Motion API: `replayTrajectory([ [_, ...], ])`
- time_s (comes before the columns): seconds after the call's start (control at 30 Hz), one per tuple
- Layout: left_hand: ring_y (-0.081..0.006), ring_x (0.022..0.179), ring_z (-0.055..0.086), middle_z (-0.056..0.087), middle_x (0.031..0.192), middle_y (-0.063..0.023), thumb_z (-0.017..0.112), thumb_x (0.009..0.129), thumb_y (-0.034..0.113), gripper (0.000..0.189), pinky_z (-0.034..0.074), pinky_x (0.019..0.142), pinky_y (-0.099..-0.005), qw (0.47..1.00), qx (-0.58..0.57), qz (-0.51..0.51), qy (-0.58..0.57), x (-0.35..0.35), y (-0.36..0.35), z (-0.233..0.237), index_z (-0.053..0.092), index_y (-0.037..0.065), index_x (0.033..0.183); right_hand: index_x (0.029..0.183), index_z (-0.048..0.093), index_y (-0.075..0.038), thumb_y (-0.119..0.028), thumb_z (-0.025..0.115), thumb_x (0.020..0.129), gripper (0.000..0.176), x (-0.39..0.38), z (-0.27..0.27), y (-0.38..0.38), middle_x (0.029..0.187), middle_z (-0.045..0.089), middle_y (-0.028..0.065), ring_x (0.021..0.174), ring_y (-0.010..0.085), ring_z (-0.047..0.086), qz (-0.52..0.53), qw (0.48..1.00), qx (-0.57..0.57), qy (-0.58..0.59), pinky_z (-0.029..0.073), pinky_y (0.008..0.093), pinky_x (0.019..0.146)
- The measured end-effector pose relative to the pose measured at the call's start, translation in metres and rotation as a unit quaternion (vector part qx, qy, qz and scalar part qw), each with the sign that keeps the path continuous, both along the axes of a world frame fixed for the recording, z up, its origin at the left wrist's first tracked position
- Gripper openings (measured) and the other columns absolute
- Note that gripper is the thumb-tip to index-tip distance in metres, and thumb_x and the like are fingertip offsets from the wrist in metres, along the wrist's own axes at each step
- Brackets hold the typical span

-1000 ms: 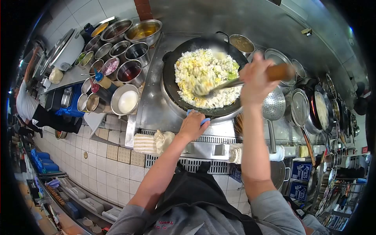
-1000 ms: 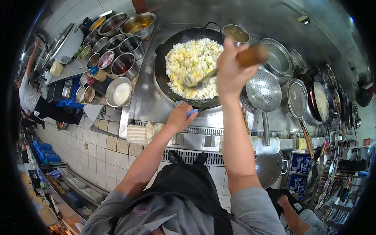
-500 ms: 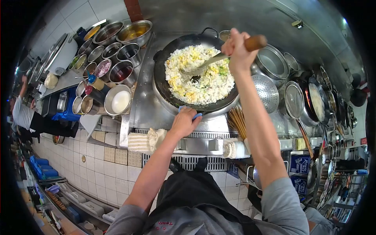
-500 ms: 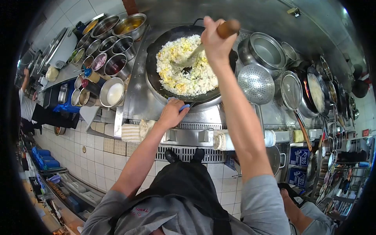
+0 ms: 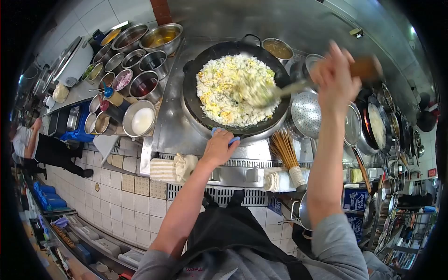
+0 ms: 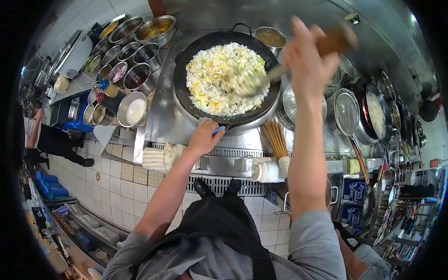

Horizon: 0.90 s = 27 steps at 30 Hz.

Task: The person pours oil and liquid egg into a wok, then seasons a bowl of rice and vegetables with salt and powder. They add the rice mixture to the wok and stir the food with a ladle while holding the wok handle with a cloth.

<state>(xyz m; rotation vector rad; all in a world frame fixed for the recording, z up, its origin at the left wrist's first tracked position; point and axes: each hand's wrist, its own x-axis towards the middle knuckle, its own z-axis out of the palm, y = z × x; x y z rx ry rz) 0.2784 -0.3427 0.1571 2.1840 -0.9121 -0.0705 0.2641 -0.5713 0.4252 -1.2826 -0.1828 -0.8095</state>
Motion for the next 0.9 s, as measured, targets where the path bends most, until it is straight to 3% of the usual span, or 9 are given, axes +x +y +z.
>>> replayTrajectory([
  [0.1, -0.0364, 0.086, 0.054, 0.058, 0.082, -0.0171, 0.062, 0.085, 0.024, 0.024, 0.041, 0.086, -0.0440, 1.000, -0.009, 0.000, -0.027, 0.002, -0.002, -0.010, 0.058, 0.001, 0.081, 0.061, 0.044, -0.010, -0.004, 0.063, 0.085, 0.031, 0.019, -0.078, 0.020, 0.056, 0.044, -0.0048, 0.049, 0.0046, 0.042, -0.201, 0.977, -0.008, -0.075, 0.034, 0.0216, 0.046],
  [0.17, -0.0375, 0.088, 0.053, 0.059, 0.085, -0.0174, 0.061, 0.085, 0.025, 0.025, 0.043, 0.084, -0.0449, 1.000, 0.003, -0.010, -0.023, 0.001, -0.001, -0.007, 0.058, 0.001, 0.082, 0.066, 0.040, -0.012, -0.003, 0.062, 0.085, 0.031, 0.073, -0.101, 0.010, 0.054, 0.042, -0.0032, 0.042, 0.0064, 0.040, -0.202, 0.974, -0.070, -0.075, 0.031, 0.0234, 0.040],
  [0.3, -0.0379, 0.090, 0.053, 0.059, 0.087, -0.0175, 0.060, 0.086, 0.027, 0.026, 0.044, 0.082, -0.0455, 1.000, 0.005, -0.014, -0.025, 0.001, -0.002, -0.007, 0.058, 0.001, 0.082, 0.061, 0.035, -0.010, -0.005, 0.059, 0.087, 0.036, 0.079, -0.030, 0.052, 0.051, 0.040, -0.0015, 0.041, 0.0083, 0.040, -0.099, 0.993, -0.037, -0.052, 0.030, 0.0261, 0.039],
  [0.43, -0.0360, 0.089, 0.053, 0.060, 0.087, -0.0161, 0.063, 0.084, 0.025, 0.024, 0.045, 0.079, -0.0437, 1.000, 0.008, -0.002, -0.024, -0.001, -0.001, 0.000, 0.059, 0.002, 0.081, 0.061, 0.041, -0.008, -0.005, 0.059, 0.085, 0.031, 0.072, -0.053, 0.049, 0.051, 0.041, -0.0001, 0.040, 0.0099, 0.040, 0.020, 0.993, -0.114, -0.025, 0.031, 0.0281, 0.038],
  [0.5, -0.0356, 0.089, 0.053, 0.059, 0.086, -0.0158, 0.063, 0.084, 0.024, 0.023, 0.045, 0.079, -0.0434, 1.000, 0.001, -0.001, -0.013, -0.005, 0.001, -0.001, 0.059, 0.001, 0.082, 0.061, 0.042, -0.007, -0.006, 0.062, 0.083, 0.029, 0.086, -0.011, 0.034, 0.051, 0.041, 0.0002, 0.040, 0.0102, 0.040, -0.077, 0.989, -0.045, 0.115, 0.032, 0.0279, 0.038],
  [0.63, -0.0350, 0.088, 0.053, 0.058, 0.085, -0.0155, 0.064, 0.084, 0.023, 0.023, 0.044, 0.078, -0.0428, 1.000, -0.015, 0.010, 0.008, -0.002, -0.001, 0.000, 0.060, 0.001, 0.082, 0.064, 0.046, -0.006, -0.005, 0.062, 0.081, 0.023, 0.076, -0.007, 0.006, 0.050, 0.041, 0.0011, 0.038, 0.0107, 0.038, -0.142, 0.984, 0.057, -0.088, 0.031, 0.0282, 0.037],
  [0.73, -0.0349, 0.088, 0.053, 0.058, 0.084, -0.0158, 0.064, 0.084, 0.023, 0.022, 0.044, 0.077, -0.0427, 1.000, -0.017, 0.012, -0.004, -0.002, -0.001, -0.003, 0.060, 0.001, 0.082, 0.065, 0.045, -0.007, -0.006, 0.062, 0.080, 0.023, 0.082, -0.058, 0.004, 0.050, 0.040, 0.0013, 0.038, 0.0108, 0.038, -0.167, 0.983, -0.005, -0.074, 0.031, 0.0283, 0.037],
  [0.83, -0.0350, 0.088, 0.053, 0.057, 0.084, -0.0159, 0.065, 0.084, 0.023, 0.023, 0.045, 0.077, -0.0430, 1.000, -0.013, 0.014, -0.001, -0.007, 0.003, 0.000, 0.060, 0.001, 0.082, 0.063, 0.041, -0.008, -0.007, 0.063, 0.080, 0.028, 0.105, -0.015, 0.019, 0.049, 0.039, 0.0012, 0.037, 0.0111, 0.037, -0.142, 0.986, -0.002, 0.090, 0.032, 0.0286, 0.038],
  [0.9, -0.0351, 0.089, 0.053, 0.057, 0.084, -0.0159, 0.065, 0.084, 0.023, 0.023, 0.045, 0.077, -0.0432, 1.000, -0.019, 0.013, -0.007, 0.000, 0.000, 0.004, 0.060, 0.001, 0.083, 0.062, 0.039, -0.009, -0.008, 0.061, 0.081, 0.029, 0.111, -0.007, 0.017, 0.049, 0.038, 0.0011, 0.037, 0.0115, 0.035, -0.155, 0.985, -0.001, 0.072, 0.031, 0.0294, 0.037],
])
